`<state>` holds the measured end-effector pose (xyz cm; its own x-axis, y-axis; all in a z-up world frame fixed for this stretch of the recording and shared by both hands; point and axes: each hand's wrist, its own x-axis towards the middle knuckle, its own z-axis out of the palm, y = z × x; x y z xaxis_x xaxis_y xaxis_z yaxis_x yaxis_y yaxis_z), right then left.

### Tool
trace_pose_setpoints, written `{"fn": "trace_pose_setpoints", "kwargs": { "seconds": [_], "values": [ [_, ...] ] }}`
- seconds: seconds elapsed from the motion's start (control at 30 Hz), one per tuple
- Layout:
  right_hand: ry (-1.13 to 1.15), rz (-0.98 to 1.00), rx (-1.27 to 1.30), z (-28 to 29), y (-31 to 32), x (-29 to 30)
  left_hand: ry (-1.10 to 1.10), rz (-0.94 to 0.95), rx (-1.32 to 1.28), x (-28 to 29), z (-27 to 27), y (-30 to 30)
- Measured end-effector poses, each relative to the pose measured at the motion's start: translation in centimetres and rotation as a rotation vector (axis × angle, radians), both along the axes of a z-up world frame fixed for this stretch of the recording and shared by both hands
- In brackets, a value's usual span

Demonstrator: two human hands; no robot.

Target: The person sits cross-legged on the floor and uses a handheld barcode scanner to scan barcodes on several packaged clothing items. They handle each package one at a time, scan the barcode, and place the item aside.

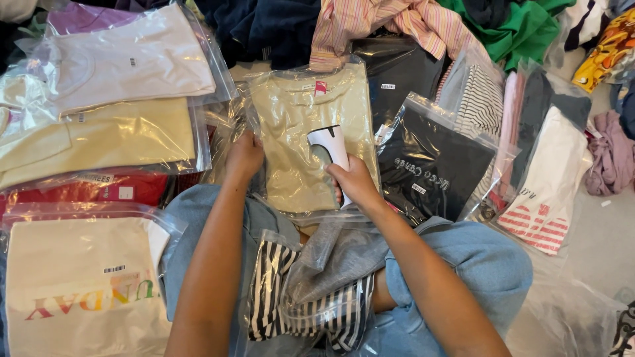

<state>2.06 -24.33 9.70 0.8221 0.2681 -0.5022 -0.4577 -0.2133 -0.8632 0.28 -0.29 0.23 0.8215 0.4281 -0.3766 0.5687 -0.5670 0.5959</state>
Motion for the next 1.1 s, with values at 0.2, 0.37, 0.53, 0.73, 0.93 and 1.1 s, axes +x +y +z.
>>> {"fn": "trace_pose_setpoints", "kwargs": {
  "seconds": [0.2, 0.37, 0.53, 0.73, 0.93, 1.1],
  "values": [
    [0.015, 0.005, -0.024, 0.3, 0.5, 0.0, 0.016, -0.001, 0.008, 0.1, 1.1, -0.2],
    [0.013, 0.008, -0.038, 0.0, 0.6, 0.1, 0.017, -0.003, -0.002, 0.3, 0.2, 0.2],
    [-0.006, 0.001, -0.058, 0.5, 0.8, 0.0, 0.003, -0.009, -0.009, 0.4, 0.5, 0.1],
    [-0.013, 0.005, -0.043, 0.1, 0.6, 0.0, 0.014, 0.005, -0.005, 0.5, -1.2, 0.4],
    [-0.013, 0.005, -0.042, 0.0, 0.6, 0.0, 0.013, 0.002, 0.004, 0.4, -0.4, 0.1],
    [-0.003, 0.007, -0.044, -0.1, 0.5, 0.0, 0.013, -0.011, -0.001, 0.1, 1.3, -0.2]
  ]
}}
